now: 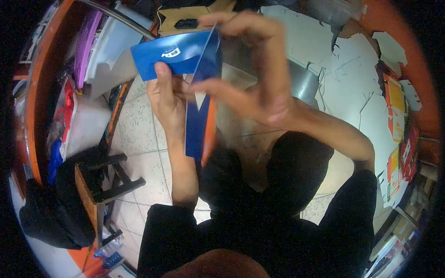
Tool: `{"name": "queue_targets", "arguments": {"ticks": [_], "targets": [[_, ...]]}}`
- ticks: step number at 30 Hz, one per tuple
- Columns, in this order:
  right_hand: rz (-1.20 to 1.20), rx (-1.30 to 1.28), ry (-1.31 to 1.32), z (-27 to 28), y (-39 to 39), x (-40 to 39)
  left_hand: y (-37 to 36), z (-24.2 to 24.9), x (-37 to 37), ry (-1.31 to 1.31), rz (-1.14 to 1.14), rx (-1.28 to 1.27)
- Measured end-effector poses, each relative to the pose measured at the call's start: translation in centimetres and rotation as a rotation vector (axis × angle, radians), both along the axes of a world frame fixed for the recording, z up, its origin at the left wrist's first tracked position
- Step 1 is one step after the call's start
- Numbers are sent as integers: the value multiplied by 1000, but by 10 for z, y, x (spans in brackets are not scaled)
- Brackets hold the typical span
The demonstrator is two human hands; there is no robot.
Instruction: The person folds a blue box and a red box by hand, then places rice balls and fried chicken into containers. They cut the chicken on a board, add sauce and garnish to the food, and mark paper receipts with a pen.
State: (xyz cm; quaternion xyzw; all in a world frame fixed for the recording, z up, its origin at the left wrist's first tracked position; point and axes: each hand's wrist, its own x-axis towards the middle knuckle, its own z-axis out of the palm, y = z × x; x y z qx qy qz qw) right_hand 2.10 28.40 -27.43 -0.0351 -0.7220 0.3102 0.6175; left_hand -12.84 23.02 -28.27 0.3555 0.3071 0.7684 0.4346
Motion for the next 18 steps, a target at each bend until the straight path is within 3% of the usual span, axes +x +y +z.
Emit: {"name": "queue_targets", "arguments": {"ticks": [1, 3, 4, 7, 12, 14, 18], "targets": [[0, 0, 1, -1, -1, 1, 0, -2, 0, 27, -36, 46], [137, -327, 116, -1, -3, 4, 5, -4, 1, 94, -27, 132], [7, -58, -148, 3, 6, 14, 7, -5, 0, 111, -6, 136], [55, 55, -263, 9, 1, 13, 7, 2, -5, 64, 100, 75], [-76, 51, -337, 10, -6, 14, -2, 5, -3, 227, 80, -25], [-265, 110, -385, 10, -8, 15, 1, 4, 2, 131, 28, -44], [-311, 192, -404, 6, -7, 17, 5, 9, 8, -49, -11, -77]]}}
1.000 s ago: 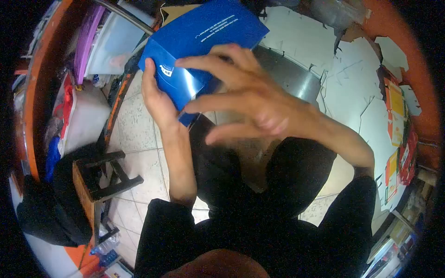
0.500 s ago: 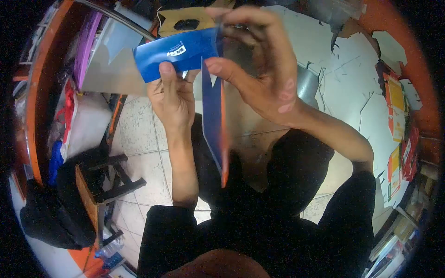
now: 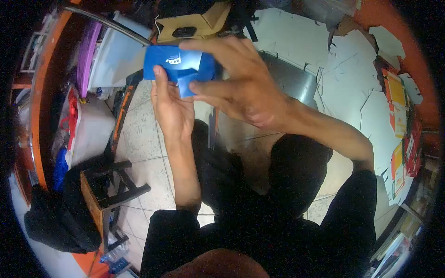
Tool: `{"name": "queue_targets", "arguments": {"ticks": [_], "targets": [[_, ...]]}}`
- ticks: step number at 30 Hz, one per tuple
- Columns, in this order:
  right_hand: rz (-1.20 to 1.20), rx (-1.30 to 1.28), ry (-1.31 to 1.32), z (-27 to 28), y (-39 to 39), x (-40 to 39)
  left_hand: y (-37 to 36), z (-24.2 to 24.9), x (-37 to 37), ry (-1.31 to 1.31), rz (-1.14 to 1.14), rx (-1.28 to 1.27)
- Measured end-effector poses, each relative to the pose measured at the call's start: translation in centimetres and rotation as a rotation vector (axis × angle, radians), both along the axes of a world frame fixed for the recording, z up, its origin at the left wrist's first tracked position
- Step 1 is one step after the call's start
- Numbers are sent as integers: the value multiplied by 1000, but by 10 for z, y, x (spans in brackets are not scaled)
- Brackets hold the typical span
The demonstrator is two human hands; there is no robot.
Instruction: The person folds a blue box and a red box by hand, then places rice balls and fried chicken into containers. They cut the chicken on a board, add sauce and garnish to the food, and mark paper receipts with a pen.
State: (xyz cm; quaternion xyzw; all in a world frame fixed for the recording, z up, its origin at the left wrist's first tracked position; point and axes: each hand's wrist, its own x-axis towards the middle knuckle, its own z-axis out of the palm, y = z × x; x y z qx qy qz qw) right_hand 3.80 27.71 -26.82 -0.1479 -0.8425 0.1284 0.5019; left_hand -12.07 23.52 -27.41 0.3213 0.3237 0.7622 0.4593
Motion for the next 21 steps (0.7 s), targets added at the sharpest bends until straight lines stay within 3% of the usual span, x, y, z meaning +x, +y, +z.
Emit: {"name": "queue_targets", "arguments": {"ticks": [2, 6, 10, 12, 13, 15, 16, 17, 19, 21], "targets": [[14, -2, -116, -1, -1, -1, 0, -4, -3, -97, -14, -50], [-1, -12, -59, -3, -1, 0, -5, -5, -2, 51, -122, -29], [-149, -60, -72, -3, 0, 5, -7, -3, 9, 5, -154, -33], [-200, -73, -123, -1, 1, 7, -9, -2, 15, 200, -139, -47], [-68, -175, -67, 1, 1, 8, -8, -4, 10, 200, -143, -45], [67, -275, -6, 8, 6, 10, -7, -15, -20, 462, -342, -12], [3, -109, 4, 16, 11, 15, -12, -16, -31, 710, -324, -137], [-47, -43, -17, 16, 10, 15, -11, -20, -34, 708, -321, -139], [-154, 88, -51, 16, 9, 16, -5, -18, -32, 1161, -135, 110], [-109, -223, -277, 13, 3, 18, -6, -14, -26, 1186, 74, 149]]}}
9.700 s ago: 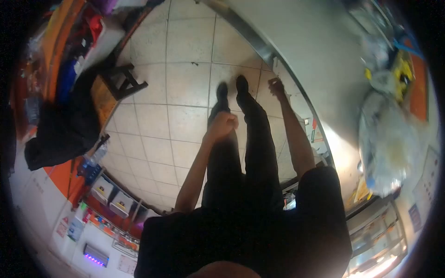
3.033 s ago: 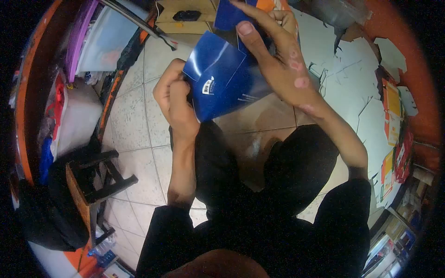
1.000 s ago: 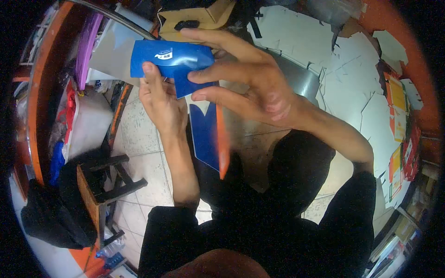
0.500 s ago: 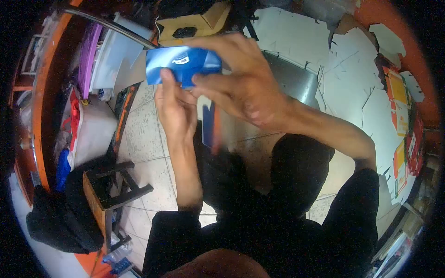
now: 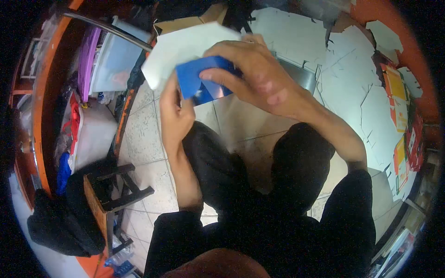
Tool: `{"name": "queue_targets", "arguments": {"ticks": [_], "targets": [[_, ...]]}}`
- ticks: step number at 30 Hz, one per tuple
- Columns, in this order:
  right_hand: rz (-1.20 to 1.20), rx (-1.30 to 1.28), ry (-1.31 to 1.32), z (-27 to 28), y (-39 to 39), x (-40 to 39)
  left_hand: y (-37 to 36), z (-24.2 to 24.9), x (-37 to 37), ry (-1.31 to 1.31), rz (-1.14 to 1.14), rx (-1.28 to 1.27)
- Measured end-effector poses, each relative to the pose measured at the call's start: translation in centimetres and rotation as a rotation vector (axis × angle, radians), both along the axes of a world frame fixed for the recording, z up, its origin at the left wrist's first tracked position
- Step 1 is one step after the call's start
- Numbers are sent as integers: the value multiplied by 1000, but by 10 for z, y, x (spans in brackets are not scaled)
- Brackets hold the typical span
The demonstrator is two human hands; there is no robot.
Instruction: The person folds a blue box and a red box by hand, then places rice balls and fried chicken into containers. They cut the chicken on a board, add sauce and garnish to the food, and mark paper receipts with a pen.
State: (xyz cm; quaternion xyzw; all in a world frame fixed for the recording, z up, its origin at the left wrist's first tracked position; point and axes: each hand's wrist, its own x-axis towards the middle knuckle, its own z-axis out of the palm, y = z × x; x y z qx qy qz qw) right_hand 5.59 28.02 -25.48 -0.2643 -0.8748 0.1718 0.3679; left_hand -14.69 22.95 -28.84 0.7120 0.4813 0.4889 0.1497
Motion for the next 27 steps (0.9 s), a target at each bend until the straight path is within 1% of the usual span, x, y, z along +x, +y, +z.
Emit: {"name": "queue_targets", "arguments": {"ticks": [1, 2, 3, 4, 5, 6, 8, 9, 10, 12, 13, 14, 15, 16, 18, 19, 20, 21, 22, 23, 25, 26, 27], "targets": [[95, -98, 283, -11, 6, -5, 0, 4, 4, -147, 53, -21], [99, -98, 284, -11, 10, -7, -2, 6, 7, -295, 111, -44], [9, -218, 500, -11, 13, -8, 3, 8, -1, -89, 61, 67], [-85, -337, 714, -11, 15, -9, 2, 8, -1, -91, 65, 68], [-85, -339, 710, -11, 15, -9, 0, 7, 1, 9, -22, -16], [-81, -323, 603, -12, 16, -9, -2, 8, 5, 109, -108, -98], [-79, -295, 397, -15, 16, -10, -7, 5, 11, 106, -96, -96], [-169, -215, 407, -19, 20, -10, -8, 7, 12, 105, -51, -70], [-178, -214, 402, -23, 22, -9, -9, 8, 14, 100, -7, -47], [-78, 50, 324, -28, 26, -6, -7, 11, 16, 87, 4, -35], [54, 56, 244, -30, 29, -5, -7, 11, 16, 119, -34, -34], [60, 60, 243, -30, 27, -3, -7, 11, 15, 153, -69, -30], [203, -338, 203, -29, 23, -1, -10, 15, 15, 141, -96, -145], [338, -735, 156, -28, 19, 0, -13, 20, 15, 144, -97, -139], [323, -480, 246, -18, 14, 0, -20, 29, 17, 71, -246, -310], [247, -702, 254, -3, 13, 3, -25, 35, 4, 214, -269, -346], [165, -916, 264, 8, 15, 6, -30, 41, -8, 220, -274, -324], [276, -692, 401, -13, 28, 3, -34, 48, -19, 204, -466, -339], [271, -662, 402, -14, 33, 3, -35, 54, -28, 193, -658, -353], [195, -368, 225, -14, 36, 2, -34, 59, -38, 207, -666, -331], [98, -70, 59, -11, 36, 3, -32, 64, -53, 91, -938, -81], [159, -306, 70, -10, 36, 2, -42, 57, -56, -135, -688, -12], [224, -540, 80, -6, 37, 0, -43, 60, -45, -336, -304, 114]]}}
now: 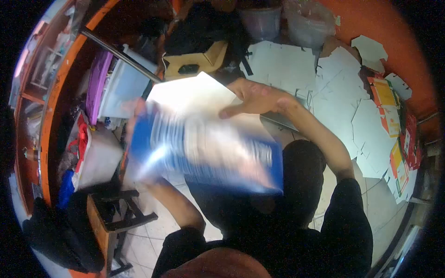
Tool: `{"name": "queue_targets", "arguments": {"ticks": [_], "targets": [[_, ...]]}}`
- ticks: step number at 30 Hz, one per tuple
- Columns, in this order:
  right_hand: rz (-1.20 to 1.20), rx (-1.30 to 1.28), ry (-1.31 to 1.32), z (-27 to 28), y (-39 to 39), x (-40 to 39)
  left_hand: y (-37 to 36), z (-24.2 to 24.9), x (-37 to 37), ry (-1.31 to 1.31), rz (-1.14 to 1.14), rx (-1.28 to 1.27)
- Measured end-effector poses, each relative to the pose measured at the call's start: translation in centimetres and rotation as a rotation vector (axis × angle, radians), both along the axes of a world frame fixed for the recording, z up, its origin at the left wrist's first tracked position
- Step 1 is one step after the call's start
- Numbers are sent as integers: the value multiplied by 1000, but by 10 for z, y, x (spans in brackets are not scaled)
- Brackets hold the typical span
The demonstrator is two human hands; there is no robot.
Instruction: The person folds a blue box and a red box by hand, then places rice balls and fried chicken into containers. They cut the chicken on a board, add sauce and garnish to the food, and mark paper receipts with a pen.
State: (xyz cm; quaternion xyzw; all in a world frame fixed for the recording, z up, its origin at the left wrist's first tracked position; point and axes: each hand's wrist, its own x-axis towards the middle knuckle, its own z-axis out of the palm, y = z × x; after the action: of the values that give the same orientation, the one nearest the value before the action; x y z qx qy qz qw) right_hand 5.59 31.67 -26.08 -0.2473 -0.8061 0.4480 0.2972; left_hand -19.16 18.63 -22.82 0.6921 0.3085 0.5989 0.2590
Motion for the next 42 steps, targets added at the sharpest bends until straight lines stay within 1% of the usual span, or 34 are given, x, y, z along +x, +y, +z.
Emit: {"name": "queue_targets", "arguments": {"ticks": [1, 2, 3, 4, 5, 7, 8, 9, 10, 11, 12, 13, 15, 17, 18, 19, 21, 22, 23, 24, 25, 26, 28, 31, 32, 33, 34, 35, 36, 37, 38, 39, 40, 42], "targets": [[76, -229, 0, 6, -1, -2, -2, 4, 11, -240, 373, -13], [-129, -346, -19, 15, -4, -5, -1, 0, 5, -368, 299, 38], [-199, -288, 85, 18, -2, -7, -3, 1, 4, -494, 223, 87], [-186, -227, 100, 24, -4, -7, -9, 5, 15, -398, 508, -60], [-174, -156, 115, 33, -8, -6, -11, 5, 19, -397, 498, -31], [33, -169, 55, 56, -18, -6, -17, 0, 17, 80, 695, -109], [236, -304, 148, 63, -19, -3, -22, -5, 9, -307, 497, -227], [232, -286, 160, 65, -20, -9, -25, -10, -2, -680, 272, -348], [276, -288, 218, 63, -21, -23, -24, -15, -9, -741, -117, -192], [316, -298, 278, 64, -24, -35, -24, -34, -30, -728, -129, -201], [342, -262, 142, 67, -29, -42, -24, -36, -36, -711, -49, -185], [365, -239, 10, 67, -35, -48, -24, -20, -40, -636, 106, -121], [266, -336, 217, 68, -45, -52, -18, 31, -56, -314, 477, 97], [62, -100, 334, 42, -26, -66, 1, 117, -71, 95, 829, 424], [69, -24, 339, 42, -19, -60, 15, 161, -73, 251, 928, 575], [-13, -73, 253, 38, -13, -53, 29, 201, -74, 379, 1005, 690], [2, 203, 407, -8, 38, -49, 68, 272, -64, 623, 1072, 855], [-100, 26, 261, -20, 56, -38, 92, 296, -56, 726, 1099, 876], [-268, 201, 274, -48, 80, -30, 108, 304, -50, 808, 1103, 861], [-297, 159, 177, -88, 119, -15, 127, 312, -43, 886, 1125, 829], [-483, 262, -42, -114, 136, 6, 144, 315, -34, 936, 1131, 790], [-486, 614, 44, -191, 190, 26, 159, 313, -30, 969, 1135, 757], [-588, 453, -510, -235, 191, 67, 171, 306, -21, 958, 1127, 744], [-664, 395, -849, -262, 167, 98, 153, 273, -7, 776, 1008, 799], [-658, 381, -845, -267, 167, 104, 141, 259, -2, 692, 941, 817], [-607, 445, -769, -274, 173, 109, 129, 244, 5, 605, 861, 830], [-554, 508, -695, -283, 182, 115, 113, 218, 13, 497, 742, 811], [-547, 490, -696, -290, 190, 121, 98, 187, 23, 407, 606, 751], [-473, 483, -633, -297, 201, 128, 86, 155, 33, 325, 491, 662], [-401, 483, -571, -301, 213, 136, 73, 127, 40, 390, 334, 494], [-351, 426, -569, -306, 223, 143, 69, 97, 51, 300, 237, 418], [-350, 420, -573, -302, 219, 146, 66, 65, 64, 209, 191, 346], [-320, 474, -597, -291, 209, 148, 62, 34, 77, 30, 216, 137], [-277, 519, -628, -277, 194, 148, 56, -14, 86, 31, 178, -120]]}}
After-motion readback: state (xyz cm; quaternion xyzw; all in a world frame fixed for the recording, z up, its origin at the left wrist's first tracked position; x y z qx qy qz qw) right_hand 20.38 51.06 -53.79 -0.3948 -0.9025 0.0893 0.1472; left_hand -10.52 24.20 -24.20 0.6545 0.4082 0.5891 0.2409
